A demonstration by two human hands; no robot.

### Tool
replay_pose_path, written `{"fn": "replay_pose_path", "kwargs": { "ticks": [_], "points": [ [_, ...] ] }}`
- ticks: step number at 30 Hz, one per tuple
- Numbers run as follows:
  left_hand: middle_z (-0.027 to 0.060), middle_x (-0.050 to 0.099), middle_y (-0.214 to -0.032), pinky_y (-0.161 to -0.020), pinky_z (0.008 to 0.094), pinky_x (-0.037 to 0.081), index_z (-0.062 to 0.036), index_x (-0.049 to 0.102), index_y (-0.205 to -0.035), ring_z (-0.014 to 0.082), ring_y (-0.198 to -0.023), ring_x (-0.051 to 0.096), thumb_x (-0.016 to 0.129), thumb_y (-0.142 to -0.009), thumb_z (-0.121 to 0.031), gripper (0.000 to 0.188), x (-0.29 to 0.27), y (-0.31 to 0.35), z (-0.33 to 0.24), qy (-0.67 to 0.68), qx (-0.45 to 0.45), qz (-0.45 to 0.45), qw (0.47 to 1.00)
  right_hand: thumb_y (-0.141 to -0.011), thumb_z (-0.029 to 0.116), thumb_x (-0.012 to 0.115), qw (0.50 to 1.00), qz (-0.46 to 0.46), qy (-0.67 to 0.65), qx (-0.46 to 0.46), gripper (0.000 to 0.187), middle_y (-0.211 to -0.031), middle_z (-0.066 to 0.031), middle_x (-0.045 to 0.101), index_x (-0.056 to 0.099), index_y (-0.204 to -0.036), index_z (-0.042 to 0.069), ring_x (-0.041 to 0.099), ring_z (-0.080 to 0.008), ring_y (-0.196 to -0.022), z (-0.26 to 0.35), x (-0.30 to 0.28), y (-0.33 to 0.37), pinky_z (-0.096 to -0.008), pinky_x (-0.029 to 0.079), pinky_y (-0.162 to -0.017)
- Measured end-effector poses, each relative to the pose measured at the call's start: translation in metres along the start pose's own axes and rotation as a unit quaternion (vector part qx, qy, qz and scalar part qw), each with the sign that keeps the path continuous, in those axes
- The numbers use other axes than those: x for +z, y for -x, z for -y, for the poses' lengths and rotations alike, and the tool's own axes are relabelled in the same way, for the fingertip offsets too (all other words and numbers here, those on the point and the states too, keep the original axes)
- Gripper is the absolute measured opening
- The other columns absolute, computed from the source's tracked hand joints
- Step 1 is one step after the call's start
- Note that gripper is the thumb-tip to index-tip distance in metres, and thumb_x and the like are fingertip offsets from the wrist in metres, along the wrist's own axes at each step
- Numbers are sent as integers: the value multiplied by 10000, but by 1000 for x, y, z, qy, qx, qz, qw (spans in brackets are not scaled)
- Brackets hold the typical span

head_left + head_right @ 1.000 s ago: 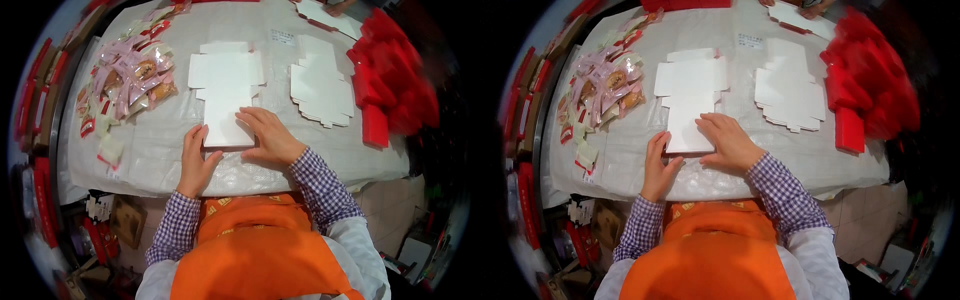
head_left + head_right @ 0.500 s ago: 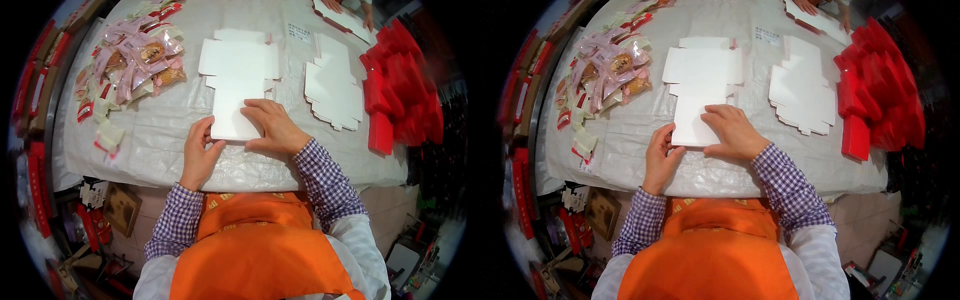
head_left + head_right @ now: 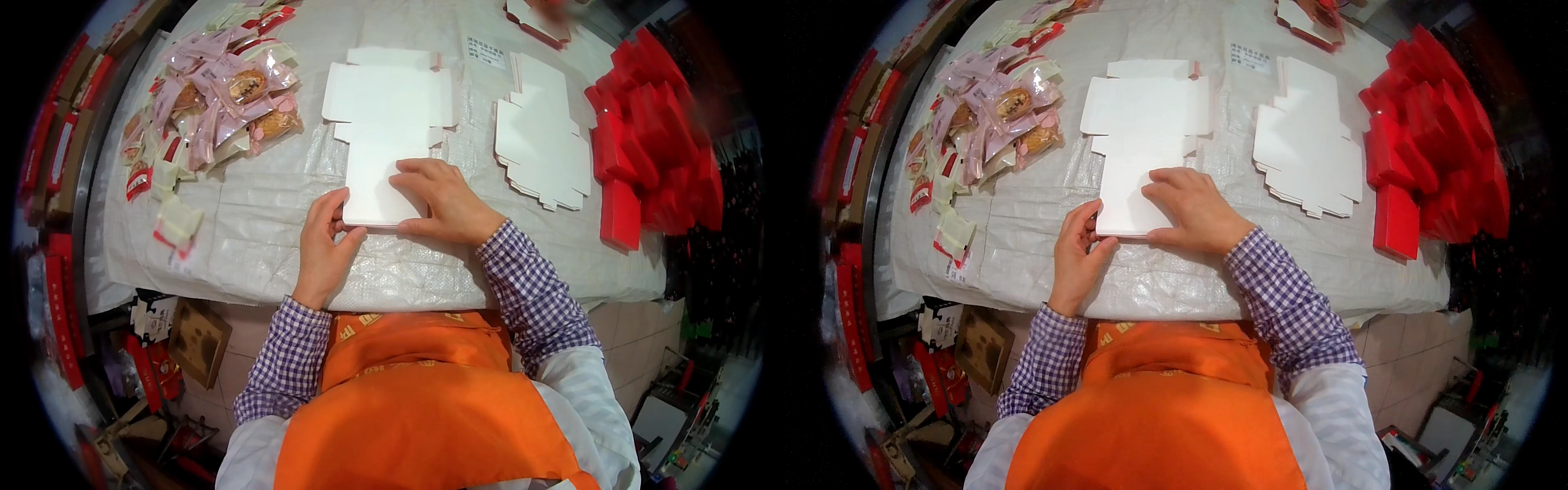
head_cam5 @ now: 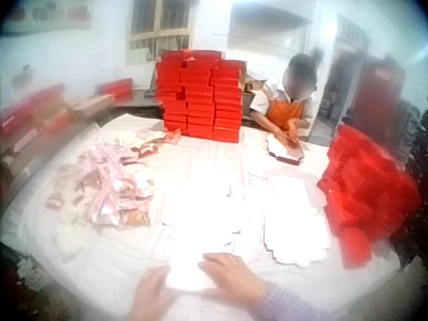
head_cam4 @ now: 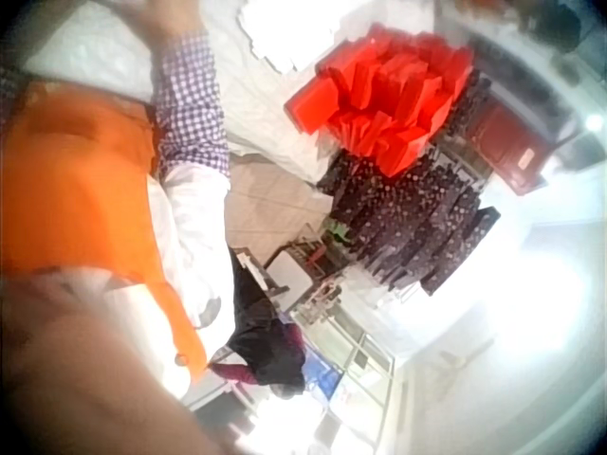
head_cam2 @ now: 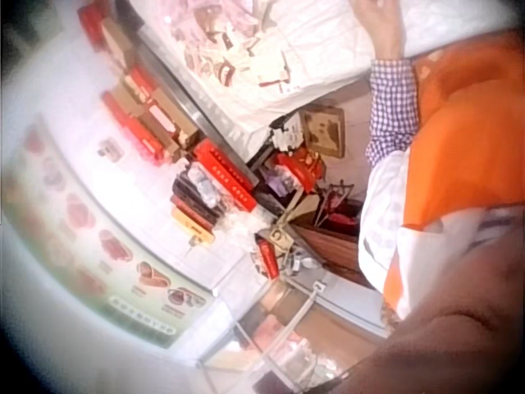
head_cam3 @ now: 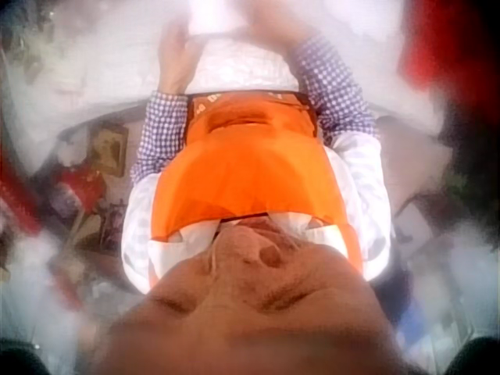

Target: The person assembles small red boxes by folding flat white cardboard pieces along pre-scored lines. They insert a red plastic insert into the folded cardboard structure and then place the completed box onto a growing stack on the table. The process is repeated continuously with new cardboard pieces.

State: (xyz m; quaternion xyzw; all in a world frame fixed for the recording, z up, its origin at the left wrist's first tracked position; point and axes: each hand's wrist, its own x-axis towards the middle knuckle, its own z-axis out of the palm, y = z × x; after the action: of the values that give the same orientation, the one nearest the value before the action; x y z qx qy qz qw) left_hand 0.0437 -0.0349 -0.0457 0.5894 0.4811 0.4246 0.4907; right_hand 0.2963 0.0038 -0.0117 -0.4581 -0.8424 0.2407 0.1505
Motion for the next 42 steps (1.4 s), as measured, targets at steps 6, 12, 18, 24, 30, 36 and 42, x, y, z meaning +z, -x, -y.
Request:
{"fn": "replay_pose_path", "kwargs": {
  "ticks": [6, 12, 18, 24, 30, 36, 42],
  "points": [
    [89, 476, -1389, -929, 284, 537, 11, 498, -1454, 157, -1104, 586, 686, -857, 117, 634, 1, 1, 5, 9, 6, -6, 1000, -847, 308, 773, 997, -64, 27, -39, 496, -1405, -184, 552, 651, -1249, 44, 485, -355, -1334, 2, 5, 2, -469, 363, -1135],
    [106, 464, -1418, -948, 300, 530, 0, 497, -1457, 178, -1154, 577, 706, -849, 85, 649, 2, 1, -2, 16, -11, -14, 1000, -866, 120, 735, 994, -85, 37, -65, 172, -1032, -97, 635, 635, -981, 41, 602, -285, -992, 20, 4, 1, -403, 465, -956],
    [176, 355, -1593, -1152, 451, 384, -90, 354, -1568, 344, -1411, 423, 724, -818, 16, 844, -4, 7, -42, -249, 229, -126, 932, -922, 12, 664, 955, -287, -24, -67, 70, -916, -84, 619, 610, -964, 20, 588, -230, -811, 27, -56, 5, -298, 504, -630],
    [194, 560, -1353, -942, 438, 506, -107, 550, -1430, 337, -1186, 593, 727, -851, 27, 620, 0, 18, -98, -191, 375, -14, 907, -919, 35, 673, 981, -139, -121, -53, 69, -891, -72, 626, 608, -942, 41, 582, -226, -801, 70, -93, 55, -307, 494, -656],
    [133, 743, -964, -759, 289, 541, -13, 742, -1142, 229, -833, 698, 763, -831, 70, 323, 11, 34, -86, -189, 220, 74, 954, -916, 107, 710, 980, -129, -152, -19, 121, -905, -91, 640, 637, -992, 48, 592, -291, -834, 56, -46, 80, -362, 488, -758],
    [123, 752, -956, -746, 275, 535, 14, 754, -1097, 174, -828, 695, 775, -861, 24, 237, 21, 39, -77, -143, 165, 22, 976, -874, 163, 751, 973, -209, -26, -93, 251, -929, -94, 660, 689, -1089, 52, 642, -300, -863, 42, -26, 91, -392, 520, -770],
    [105, 759, -948, -756, 271, 535, 21, 761, -1064, 153, -830, 687, 730, -888, 27, 178, 22, 41, -72, -79, 60, 52, 994, -832, 133, 788, 970, -219, -19, -107, 205, -896, -82, 668, 724, -1012, 58, 650, -277, -813, 34, -20, 91, -378, 530, -707]
  ]
}}
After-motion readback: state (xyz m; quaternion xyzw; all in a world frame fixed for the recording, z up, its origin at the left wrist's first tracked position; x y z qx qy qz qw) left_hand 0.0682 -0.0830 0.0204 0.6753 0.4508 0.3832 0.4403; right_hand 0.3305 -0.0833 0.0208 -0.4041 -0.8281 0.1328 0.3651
